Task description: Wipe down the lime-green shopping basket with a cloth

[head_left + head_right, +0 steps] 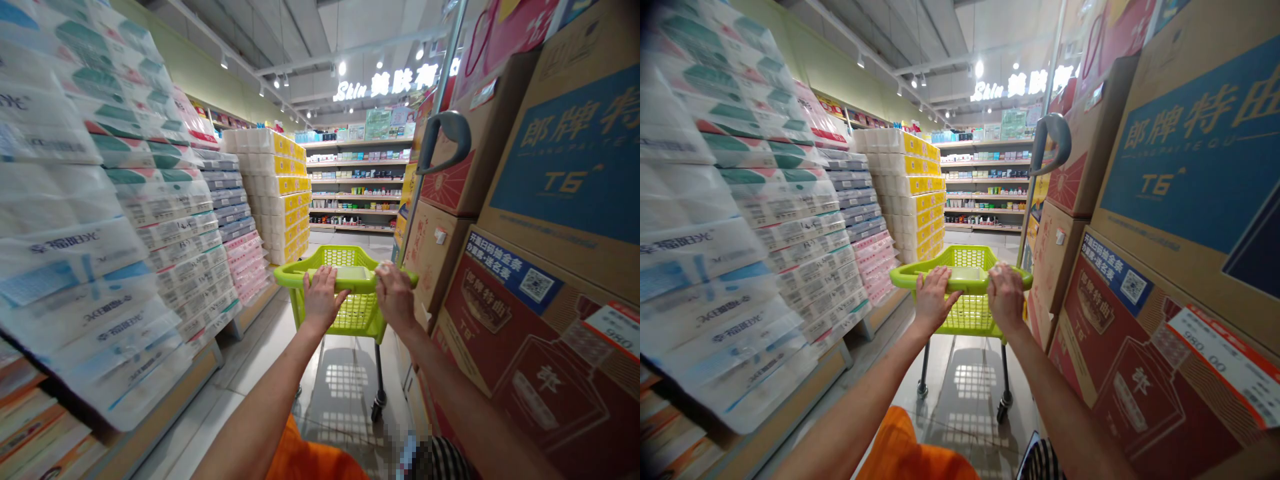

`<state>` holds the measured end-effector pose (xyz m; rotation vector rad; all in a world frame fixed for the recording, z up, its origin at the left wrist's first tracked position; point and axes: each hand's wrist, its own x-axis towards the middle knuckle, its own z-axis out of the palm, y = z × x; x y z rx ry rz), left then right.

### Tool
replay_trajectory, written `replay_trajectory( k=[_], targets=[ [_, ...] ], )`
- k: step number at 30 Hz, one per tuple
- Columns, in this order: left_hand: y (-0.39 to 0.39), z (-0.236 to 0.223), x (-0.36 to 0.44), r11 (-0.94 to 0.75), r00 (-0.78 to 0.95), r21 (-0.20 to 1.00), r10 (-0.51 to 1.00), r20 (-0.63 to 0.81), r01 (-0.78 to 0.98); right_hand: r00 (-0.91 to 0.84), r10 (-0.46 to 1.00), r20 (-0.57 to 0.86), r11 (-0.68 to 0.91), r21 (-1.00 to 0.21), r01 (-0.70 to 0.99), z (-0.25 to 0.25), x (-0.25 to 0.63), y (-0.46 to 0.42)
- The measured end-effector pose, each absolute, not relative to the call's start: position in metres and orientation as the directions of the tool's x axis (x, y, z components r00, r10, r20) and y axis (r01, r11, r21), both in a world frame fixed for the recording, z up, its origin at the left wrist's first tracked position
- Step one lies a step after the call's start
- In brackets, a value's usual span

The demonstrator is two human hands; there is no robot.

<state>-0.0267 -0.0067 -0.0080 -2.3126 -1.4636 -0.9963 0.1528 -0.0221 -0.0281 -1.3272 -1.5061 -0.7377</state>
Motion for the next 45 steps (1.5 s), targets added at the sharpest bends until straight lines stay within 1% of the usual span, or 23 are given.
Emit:
replay_trajectory(
  k=[2,4,5,8,9,11,14,16,17,20,21,23,26,28,30,32,33,35,38,40,41,43,45],
  targets=[
    [-0.007,-0.008,-0.026,-0.472,0.272,0.156,0.713,0.647,0.868,-0.059,0.380,0.923,0.293,-0.060,0.954,-0.028,0.138,-0.022],
    [-0.007,-0.008,-0.026,-0.474,0.278,0.146,0.710,0.647,0.869,-0.084,0.403,0.911,0.281,-0.036,0.959,-0.027,0.141,-0.023],
    [-0.007,-0.008,-0.027,-0.475,0.280,0.143,0.708,0.649,0.868,-0.048,0.422,0.905,0.240,-0.061,0.969,-0.026,0.150,-0.023],
    [-0.006,-0.010,-0.027,-0.479,0.279,0.142,0.700,0.658,0.866,0.155,0.443,0.883,0.080,-0.211,0.974,-0.021,0.173,-0.023],
    [-0.006,-0.010,-0.026,-0.479,0.276,0.143,0.698,0.661,0.866,0.195,0.439,0.877,0.063,-0.246,0.967,-0.019,0.174,-0.022],
    [-0.006,-0.011,-0.024,-0.478,0.273,0.145,0.696,0.664,0.866,0.165,0.445,0.880,0.116,-0.240,0.964,-0.017,0.160,-0.020],
    [-0.006,-0.010,-0.023,-0.477,0.274,0.143,0.697,0.663,0.867,-0.025,0.453,0.891,0.278,-0.115,0.954,-0.017,0.133,-0.019],
    [-0.006,-0.010,-0.024,-0.473,0.275,0.136,0.697,0.662,0.870,-0.069,0.462,0.884,0.295,-0.080,0.952,-0.018,0.132,-0.020],
    [-0.006,-0.011,-0.024,-0.472,0.277,0.133,0.697,0.662,0.872,-0.043,0.472,0.881,0.262,-0.093,0.961,-0.018,0.139,-0.021],
    [-0.005,-0.011,-0.025,-0.469,0.274,0.134,0.698,0.661,0.873,0.122,0.479,0.869,0.093,-0.188,0.978,-0.020,0.162,-0.022],
    [-0.005,-0.012,-0.024,-0.470,0.272,0.139,0.699,0.661,0.871,0.147,0.473,0.869,0.069,-0.202,0.977,-0.020,0.163,-0.022],
    [-0.006,-0.012,-0.022,-0.473,0.267,0.150,0.701,0.661,0.868,0.109,0.461,0.880,0.107,-0.177,0.978,-0.022,0.155,-0.022],
    [-0.008,-0.010,-0.021,-0.471,0.265,0.155,0.705,0.658,0.868,-0.047,0.436,0.899,0.252,-0.072,0.965,-0.026,0.134,-0.022],
    [-0.009,-0.009,-0.022,-0.468,0.266,0.148,0.704,0.658,0.871,-0.089,0.438,0.894,0.280,-0.042,0.959,-0.026,0.137,-0.023],
    [-0.009,-0.009,-0.023,-0.469,0.272,0.139,0.701,0.660,0.872,-0.016,0.450,0.893,0.210,-0.088,0.974,-0.026,0.151,-0.024],
    [-0.010,-0.009,-0.022,-0.467,0.272,0.135,0.700,0.661,0.874,0.102,0.440,0.892,0.116,-0.169,0.979,-0.025,0.163,-0.024],
    [-0.010,-0.009,-0.020,-0.465,0.270,0.135,0.699,0.662,0.875,0.136,0.431,0.892,0.104,-0.199,0.975,-0.024,0.163,-0.023],
    [-0.011,-0.010,-0.018,-0.459,0.263,0.133,0.697,0.668,0.878,0.112,0.423,0.899,0.169,-0.200,0.965,-0.023,0.150,-0.022],
    [-0.010,-0.010,-0.018,-0.461,0.270,0.118,0.688,0.673,0.879,-0.078,0.425,0.902,0.336,-0.077,0.939,-0.022,0.123,-0.021],
    [-0.007,-0.011,-0.024,-0.455,0.271,0.107,0.686,0.675,0.884,-0.122,0.426,0.897,0.350,-0.039,0.936,-0.022,0.123,-0.021],
    [-0.005,-0.011,-0.028,-0.442,0.260,0.107,0.689,0.676,0.891,-0.095,0.429,0.899,0.320,-0.053,0.946,-0.022,0.130,-0.021],
    [-0.001,-0.011,-0.036,-0.403,0.222,0.118,0.699,0.680,0.907,0.027,0.424,0.905,0.217,-0.130,0.968,-0.023,0.147,-0.020],
    [0.002,-0.012,-0.042,-0.376,0.193,0.129,0.705,0.682,0.917,0.094,0.414,0.905,0.168,-0.178,0.970,-0.022,0.154,-0.019]
  ],
)
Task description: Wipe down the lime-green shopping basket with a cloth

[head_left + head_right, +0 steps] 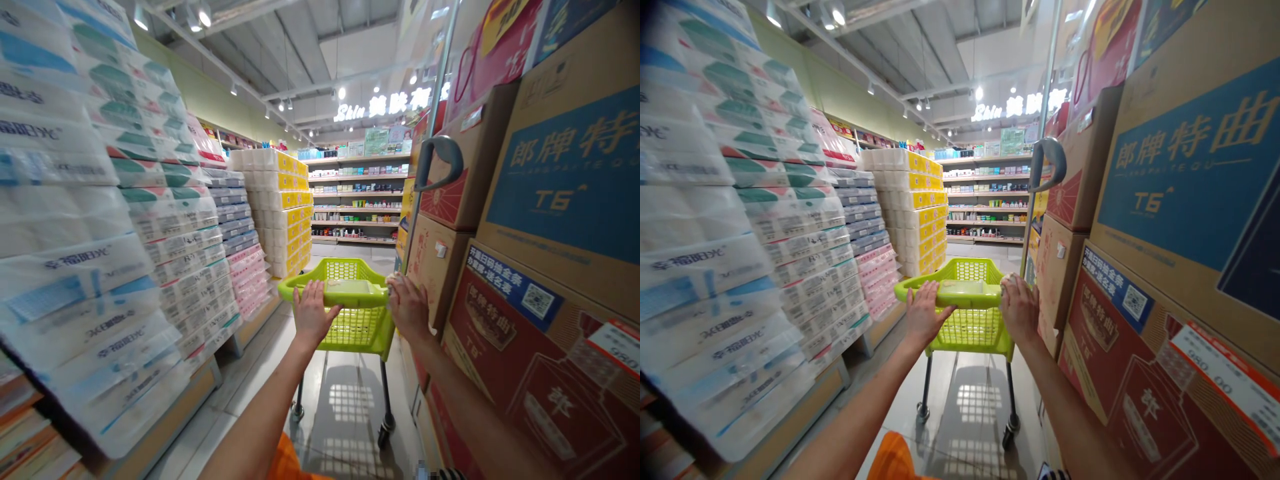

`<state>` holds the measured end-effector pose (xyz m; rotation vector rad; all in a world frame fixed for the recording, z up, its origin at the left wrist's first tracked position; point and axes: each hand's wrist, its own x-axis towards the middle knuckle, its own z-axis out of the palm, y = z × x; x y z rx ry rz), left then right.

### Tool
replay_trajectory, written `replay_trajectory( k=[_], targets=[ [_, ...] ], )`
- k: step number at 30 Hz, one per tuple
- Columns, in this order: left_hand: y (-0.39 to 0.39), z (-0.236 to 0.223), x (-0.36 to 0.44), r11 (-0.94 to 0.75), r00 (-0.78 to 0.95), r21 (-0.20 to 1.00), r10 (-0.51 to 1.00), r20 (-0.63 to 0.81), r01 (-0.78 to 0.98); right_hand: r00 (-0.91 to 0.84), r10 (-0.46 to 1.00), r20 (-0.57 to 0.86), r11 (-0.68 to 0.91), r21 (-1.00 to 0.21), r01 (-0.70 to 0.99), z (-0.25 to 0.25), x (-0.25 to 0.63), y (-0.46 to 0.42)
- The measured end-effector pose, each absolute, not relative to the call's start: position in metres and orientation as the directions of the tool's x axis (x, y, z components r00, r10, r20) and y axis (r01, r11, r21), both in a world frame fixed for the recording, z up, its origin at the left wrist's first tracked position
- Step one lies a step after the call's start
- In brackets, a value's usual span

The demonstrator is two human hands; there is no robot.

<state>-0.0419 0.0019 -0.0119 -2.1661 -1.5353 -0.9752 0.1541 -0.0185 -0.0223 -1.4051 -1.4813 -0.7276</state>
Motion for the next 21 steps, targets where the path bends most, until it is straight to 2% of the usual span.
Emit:
replay_trajectory(
  k=[2,5,7,9,11,13,15,18,21],
  targets=[
    [0.003,-0.013,-0.043,-0.376,0.193,0.129,0.703,0.684,0.918,0.053,0.400,0.915,0.214,-0.150,0.965,-0.022,0.140,-0.017],
    [0.003,-0.013,-0.042,-0.389,0.212,0.112,0.697,0.685,0.914,-0.135,0.396,0.908,0.355,-0.015,0.935,-0.020,0.102,-0.015],
    [0.001,-0.012,-0.043,-0.399,0.231,0.101,0.699,0.677,0.911,-0.207,0.412,0.887,0.402,0.027,0.915,-0.019,0.092,-0.014],
    [-0.001,-0.012,-0.046,-0.408,0.240,0.107,0.708,0.664,0.907,-0.133,0.440,0.888,0.354,-0.035,0.935,-0.018,0.101,-0.013],
    [-0.003,-0.010,-0.047,-0.415,0.231,0.137,0.718,0.656,0.900,0.034,0.466,0.884,0.245,-0.166,0.955,-0.017,0.118,-0.011],
    [-0.006,-0.005,-0.045,-0.438,0.226,0.180,0.723,0.653,0.881,0.122,0.491,0.862,0.207,-0.252,0.945,-0.015,0.129,-0.010],
    [-0.009,0.002,-0.035,-0.498,0.252,0.224,0.717,0.650,0.838,0.065,0.523,0.850,0.321,-0.267,0.909,-0.013,0.128,-0.011],
    [-0.012,0.015,-0.008,-0.614,0.346,0.273,0.697,0.629,0.741,-0.026,0.529,0.848,0.572,-0.333,0.750,-0.013,0.119,-0.015],
    [-0.011,0.021,0.018,-0.652,0.422,0.268,0.697,0.579,0.710,0.086,0.508,0.857,0.611,-0.430,0.665,-0.020,0.125,-0.019]
  ],
)
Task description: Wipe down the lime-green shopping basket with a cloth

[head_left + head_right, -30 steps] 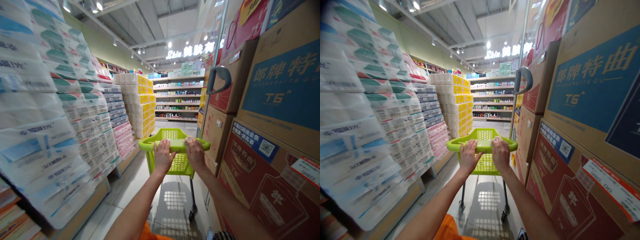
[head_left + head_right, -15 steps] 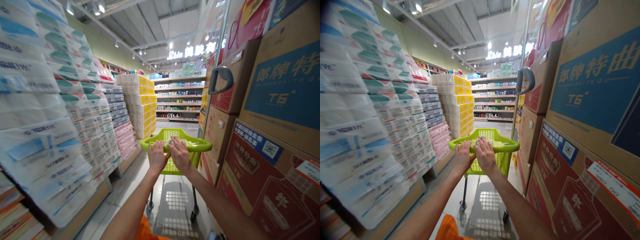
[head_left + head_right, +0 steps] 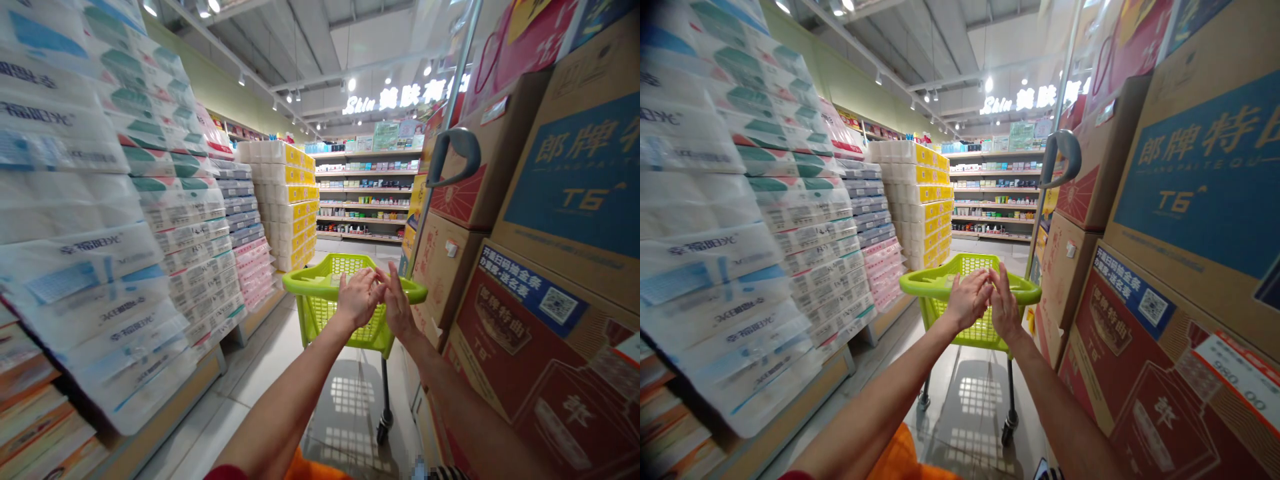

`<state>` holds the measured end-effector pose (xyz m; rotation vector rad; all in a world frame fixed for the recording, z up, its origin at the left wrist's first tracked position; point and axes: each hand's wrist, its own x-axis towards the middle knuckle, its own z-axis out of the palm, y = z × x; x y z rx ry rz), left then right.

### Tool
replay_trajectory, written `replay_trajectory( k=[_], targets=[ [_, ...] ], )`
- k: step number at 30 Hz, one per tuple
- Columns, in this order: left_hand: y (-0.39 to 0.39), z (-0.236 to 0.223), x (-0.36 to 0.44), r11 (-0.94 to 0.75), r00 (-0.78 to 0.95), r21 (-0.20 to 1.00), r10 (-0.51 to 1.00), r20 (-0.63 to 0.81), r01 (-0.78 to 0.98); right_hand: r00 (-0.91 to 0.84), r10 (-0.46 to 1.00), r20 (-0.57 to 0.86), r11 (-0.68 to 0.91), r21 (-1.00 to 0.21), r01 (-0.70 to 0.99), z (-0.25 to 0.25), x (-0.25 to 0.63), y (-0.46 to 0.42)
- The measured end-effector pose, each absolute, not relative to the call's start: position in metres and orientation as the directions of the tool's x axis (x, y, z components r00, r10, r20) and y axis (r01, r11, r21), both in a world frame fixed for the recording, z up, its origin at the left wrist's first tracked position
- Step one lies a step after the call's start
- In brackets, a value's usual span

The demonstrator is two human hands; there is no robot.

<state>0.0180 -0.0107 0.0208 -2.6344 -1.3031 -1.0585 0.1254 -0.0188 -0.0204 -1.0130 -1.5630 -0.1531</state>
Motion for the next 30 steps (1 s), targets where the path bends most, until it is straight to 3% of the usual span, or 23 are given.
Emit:
replay_trajectory(
  k=[2,5,8,11,17,19,24,26,30],
  targets=[
    [-0.008,0.019,0.024,-0.647,0.428,0.239,0.694,0.579,0.724,0.141,0.472,0.870,0.537,-0.411,0.737,-0.029,0.138,-0.021],
    [-0.001,0.014,0.004,-0.620,0.382,0.231,0.691,0.614,0.750,0.088,0.447,0.890,0.421,-0.296,0.857,-0.040,0.154,-0.024],
    [0.009,0.010,-0.033,-0.491,0.198,0.325,0.746,0.636,0.808,0.030,0.449,0.893,0.411,-0.236,0.881,-0.045,0.156,-0.025],
    [0.014,0.006,-0.048,-0.381,0.026,0.401,0.751,0.660,0.833,0.088,0.420,0.903,0.410,-0.276,0.869,-0.045,0.148,-0.023],
    [0.002,-0.001,0.002,-0.698,0.436,0.137,0.575,0.693,0.703,0.067,0.384,0.921,0.426,-0.241,0.872,-0.047,0.147,-0.021],
    [0.004,0.001,-0.004,-0.681,0.417,0.149,0.590,0.691,0.717,0.043,0.391,0.920,0.427,-0.222,0.877,-0.048,0.151,-0.023],
    [0.014,0.002,-0.044,-0.398,0.042,0.347,0.706,0.707,0.849,0.073,0.359,0.930,0.398,-0.223,0.890,-0.049,0.151,-0.023],
    [0.013,-0.001,-0.038,-0.448,0.092,0.309,0.677,0.730,0.839,0.084,0.337,0.938,0.370,-0.214,0.904,-0.050,0.150,-0.022],
    [0.011,-0.006,-0.021,-0.651,0.352,0.124,0.549,0.758,0.749,0.015,0.325,0.946,0.350,-0.135,0.927,-0.052,0.154,-0.022]
  ],
)
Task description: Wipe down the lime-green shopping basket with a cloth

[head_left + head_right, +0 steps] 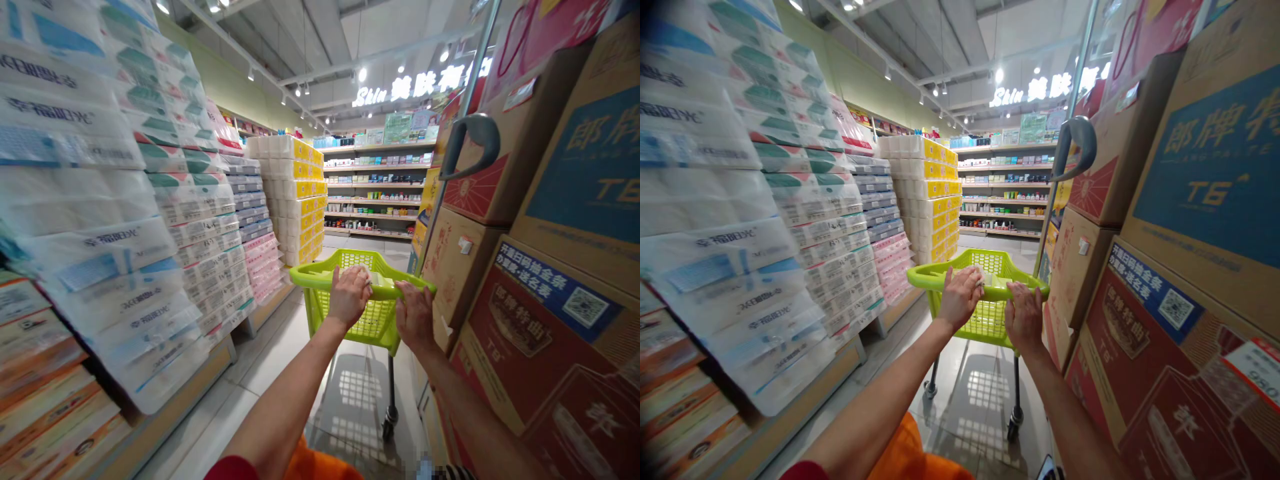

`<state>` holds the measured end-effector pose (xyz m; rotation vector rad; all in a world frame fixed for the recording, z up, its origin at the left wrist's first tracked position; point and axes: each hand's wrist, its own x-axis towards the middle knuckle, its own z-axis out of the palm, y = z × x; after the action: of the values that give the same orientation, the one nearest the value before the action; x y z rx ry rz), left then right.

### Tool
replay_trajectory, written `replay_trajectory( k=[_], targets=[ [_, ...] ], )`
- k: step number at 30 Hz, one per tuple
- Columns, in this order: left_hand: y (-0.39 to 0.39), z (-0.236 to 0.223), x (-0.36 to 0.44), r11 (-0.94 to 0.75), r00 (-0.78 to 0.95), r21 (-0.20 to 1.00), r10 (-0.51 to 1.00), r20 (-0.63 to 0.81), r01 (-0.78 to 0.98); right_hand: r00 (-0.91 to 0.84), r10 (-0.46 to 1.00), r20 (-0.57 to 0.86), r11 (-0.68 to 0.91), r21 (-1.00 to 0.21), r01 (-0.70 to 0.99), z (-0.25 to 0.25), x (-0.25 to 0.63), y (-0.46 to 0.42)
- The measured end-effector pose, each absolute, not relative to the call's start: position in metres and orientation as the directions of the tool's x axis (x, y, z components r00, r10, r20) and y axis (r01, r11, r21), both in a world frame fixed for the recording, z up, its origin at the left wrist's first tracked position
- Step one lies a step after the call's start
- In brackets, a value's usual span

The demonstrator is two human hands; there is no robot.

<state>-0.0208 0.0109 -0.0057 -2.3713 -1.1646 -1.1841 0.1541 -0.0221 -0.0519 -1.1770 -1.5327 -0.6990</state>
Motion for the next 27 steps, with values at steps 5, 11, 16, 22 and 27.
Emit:
replay_trajectory(
  k=[5,11,16,22,27],
  targets=[
    [0.023,-0.007,-0.058,-0.451,0.090,0.259,0.618,0.781,0.854,-0.001,0.334,0.942,0.337,-0.118,0.934,-0.051,0.153,-0.026],
    [0.014,-0.014,-0.047,-0.562,0.218,0.181,0.569,0.793,0.807,-0.024,0.329,0.944,0.329,-0.091,0.940,-0.050,0.145,-0.030],
    [0.024,-0.012,-0.072,-0.448,0.073,0.267,0.609,0.790,0.853,-0.056,0.317,0.947,0.365,-0.067,0.929,-0.051,0.152,-0.031],
    [0.013,-0.010,-0.041,-0.540,0.164,0.252,0.607,0.778,0.803,-0.014,0.313,0.950,0.356,-0.104,0.929,-0.054,0.153,-0.030],
    [0.009,-0.006,-0.031,-0.654,0.340,0.134,0.543,0.768,0.744,-0.035,0.309,0.950,0.380,-0.090,0.920,-0.053,0.159,-0.030]
  ],
)
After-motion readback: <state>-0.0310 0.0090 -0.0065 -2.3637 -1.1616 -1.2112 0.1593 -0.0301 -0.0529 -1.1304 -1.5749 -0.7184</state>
